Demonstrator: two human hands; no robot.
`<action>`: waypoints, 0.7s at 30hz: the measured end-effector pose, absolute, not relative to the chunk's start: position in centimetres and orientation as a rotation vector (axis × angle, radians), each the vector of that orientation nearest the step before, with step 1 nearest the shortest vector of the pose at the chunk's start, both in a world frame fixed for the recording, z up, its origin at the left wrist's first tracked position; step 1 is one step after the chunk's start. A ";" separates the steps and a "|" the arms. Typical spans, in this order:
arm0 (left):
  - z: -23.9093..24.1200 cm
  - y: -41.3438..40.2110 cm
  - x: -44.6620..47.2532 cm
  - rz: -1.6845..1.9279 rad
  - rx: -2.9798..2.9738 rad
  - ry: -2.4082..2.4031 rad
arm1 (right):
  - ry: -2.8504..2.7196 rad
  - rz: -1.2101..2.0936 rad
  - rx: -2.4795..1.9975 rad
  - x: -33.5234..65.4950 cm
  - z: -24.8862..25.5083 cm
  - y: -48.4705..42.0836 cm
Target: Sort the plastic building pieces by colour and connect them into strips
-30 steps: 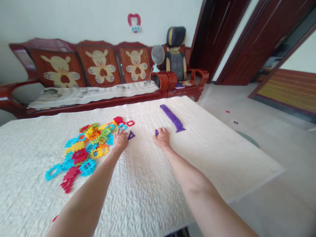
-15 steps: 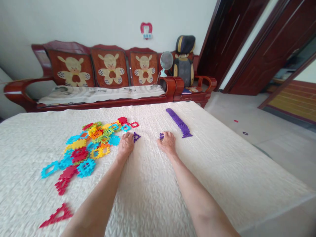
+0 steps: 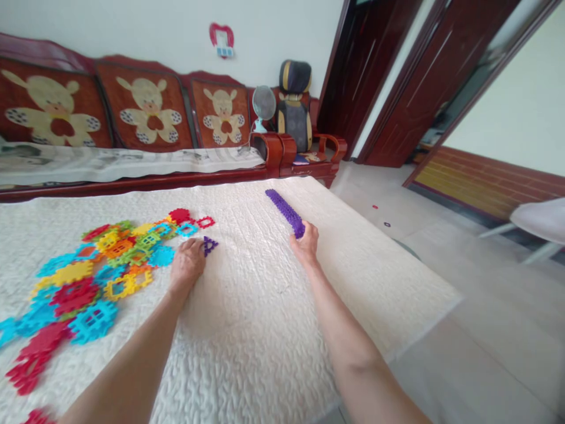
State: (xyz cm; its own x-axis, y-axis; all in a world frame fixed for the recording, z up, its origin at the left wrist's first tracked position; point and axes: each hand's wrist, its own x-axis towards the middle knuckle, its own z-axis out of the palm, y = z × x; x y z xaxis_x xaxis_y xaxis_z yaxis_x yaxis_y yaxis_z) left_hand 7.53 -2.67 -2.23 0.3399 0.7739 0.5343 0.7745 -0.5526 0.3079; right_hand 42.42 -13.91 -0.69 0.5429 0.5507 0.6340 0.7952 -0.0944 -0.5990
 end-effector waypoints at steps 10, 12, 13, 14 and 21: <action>-2.7 -2.2 7.3 -1.013 -2.547 -1.471 | -1.171 -0.241 -1.874 44.4 -2.2 -14.1; -2.7 -2.2 7.2 -1.024 -2.558 -1.457 | -1.172 -0.230 -1.889 44.5 -2.0 -14.1; -2.7 -2.2 7.2 -1.035 -2.561 -1.455 | -1.178 -0.225 -1.896 44.5 -1.9 -14.2; -2.7 -2.2 7.2 -1.048 -2.565 -1.455 | -1.185 -0.219 -1.904 44.5 -1.8 -14.3; -2.6 -2.4 7.4 -1.089 -2.570 -1.501 | -1.195 -0.179 -1.956 44.4 -1.4 -14.7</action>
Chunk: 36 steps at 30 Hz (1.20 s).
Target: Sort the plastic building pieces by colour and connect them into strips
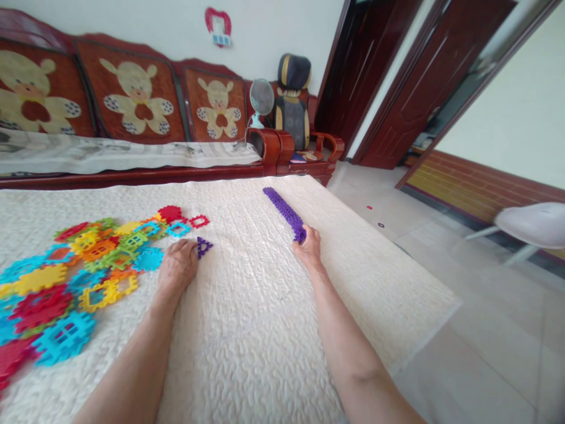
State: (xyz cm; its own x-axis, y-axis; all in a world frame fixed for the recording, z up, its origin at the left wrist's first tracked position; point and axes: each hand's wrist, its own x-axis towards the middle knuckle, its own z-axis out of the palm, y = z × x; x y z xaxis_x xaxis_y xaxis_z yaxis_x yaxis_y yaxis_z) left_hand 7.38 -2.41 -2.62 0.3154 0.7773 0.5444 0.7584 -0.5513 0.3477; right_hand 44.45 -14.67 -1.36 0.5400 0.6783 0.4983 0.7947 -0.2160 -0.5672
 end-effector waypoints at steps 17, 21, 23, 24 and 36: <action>-5.1 -1.0 6.3 1.204 2.375 1.513 | -1.144 -0.198 -2.043 44.8 -1.7 -13.8; -4.6 -1.3 6.4 1.191 2.423 1.502 | -1.157 -0.181 -2.053 45.0 -1.7 -13.8; -4.1 -1.6 6.6 1.172 2.435 1.500 | -1.162 -0.201 -2.034 45.0 -1.5 -13.9; -3.8 -1.8 6.7 1.152 2.442 1.497 | -1.158 -0.235 -2.009 44.9 -1.2 -13.9; -1.8 -3.2 9.5 1.038 2.506 1.114 | -1.754 0.073 -1.409 37.9 0.5 -13.8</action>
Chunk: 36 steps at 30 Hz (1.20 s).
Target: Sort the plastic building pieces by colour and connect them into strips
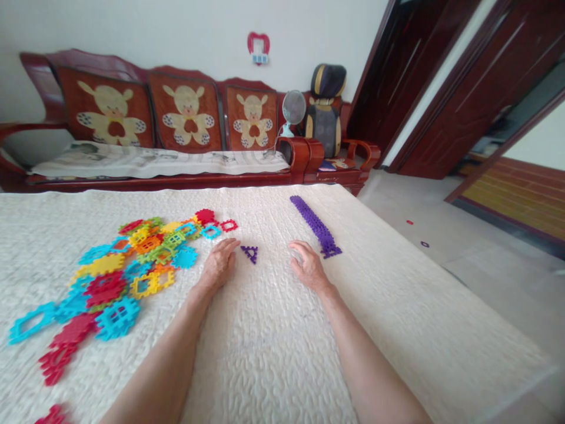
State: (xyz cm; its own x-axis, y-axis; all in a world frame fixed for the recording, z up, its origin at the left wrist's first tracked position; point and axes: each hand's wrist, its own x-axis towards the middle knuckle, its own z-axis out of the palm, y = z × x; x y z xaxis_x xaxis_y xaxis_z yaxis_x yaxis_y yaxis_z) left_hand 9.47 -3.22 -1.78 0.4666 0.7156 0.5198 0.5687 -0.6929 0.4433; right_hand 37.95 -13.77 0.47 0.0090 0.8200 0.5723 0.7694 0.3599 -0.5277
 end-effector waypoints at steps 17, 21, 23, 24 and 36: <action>0.4 -6.0 12.5 0.672 2.692 0.793 | -1.845 0.302 -1.499 37.6 0.5 -13.9; 0.0 -6.4 13.2 0.713 2.641 0.908 | -1.781 0.386 -1.506 37.1 0.7 -13.8; -0.3 -6.4 13.4 0.775 2.600 0.972 | -1.758 0.438 -1.499 36.7 0.9 -13.8; -0.4 -6.4 13.5 0.810 2.587 0.995 | -1.764 0.448 -1.495 36.4 1.1 -13.8; -1.4 -5.8 13.3 1.113 2.464 1.015 | -1.569 0.156 -1.698 35.4 1.4 -13.6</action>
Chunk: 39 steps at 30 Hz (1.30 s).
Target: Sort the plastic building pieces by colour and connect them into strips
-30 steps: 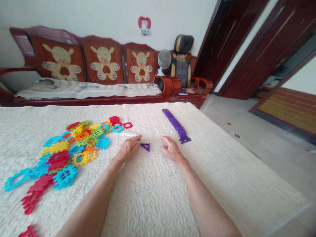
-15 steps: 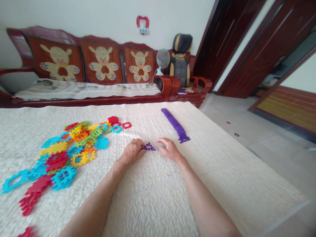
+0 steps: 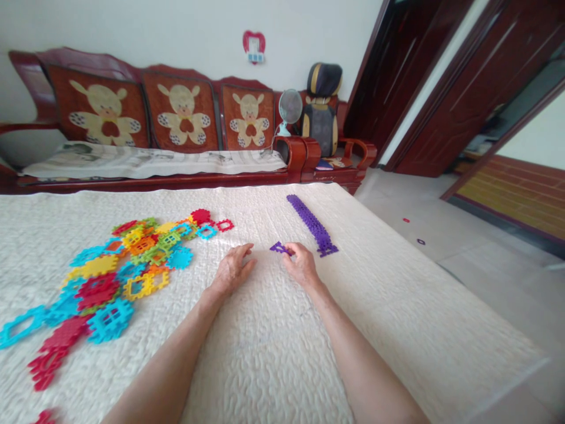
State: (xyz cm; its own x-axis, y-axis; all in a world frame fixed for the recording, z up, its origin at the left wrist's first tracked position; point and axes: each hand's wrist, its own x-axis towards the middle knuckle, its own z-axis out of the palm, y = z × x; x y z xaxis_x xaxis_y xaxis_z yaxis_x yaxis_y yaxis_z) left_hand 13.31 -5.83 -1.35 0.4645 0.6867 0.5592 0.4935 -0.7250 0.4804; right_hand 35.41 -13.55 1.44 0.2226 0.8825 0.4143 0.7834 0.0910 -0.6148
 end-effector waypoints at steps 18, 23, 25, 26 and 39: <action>-2.0 -4.5 13.0 1.165 2.371 1.194 | -1.926 0.244 -1.623 38.4 -0.2 -13.6; -1.9 -4.6 13.0 1.168 2.369 1.189 | -1.919 0.272 -1.601 39.1 -0.1 -13.5; -1.9 -4.6 13.0 1.162 2.373 1.183 | -1.912 0.296 -1.576 39.2 -0.1 -13.5; -1.9 -4.6 12.9 1.157 2.375 1.180 | -1.906 0.297 -1.570 39.1 -0.1 -13.4; -1.8 -4.4 12.6 1.144 2.388 1.156 | -1.723 0.043 -1.804 36.6 0.1 -14.2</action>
State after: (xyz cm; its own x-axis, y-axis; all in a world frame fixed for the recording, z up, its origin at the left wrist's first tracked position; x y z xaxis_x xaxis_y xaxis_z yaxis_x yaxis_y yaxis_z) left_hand 12.58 -4.36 -1.83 0.3763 0.7498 0.5442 0.5525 -0.6531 0.5178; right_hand 36.58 -14.21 0.14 0.1417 0.9083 0.3935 0.8877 0.0593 -0.4565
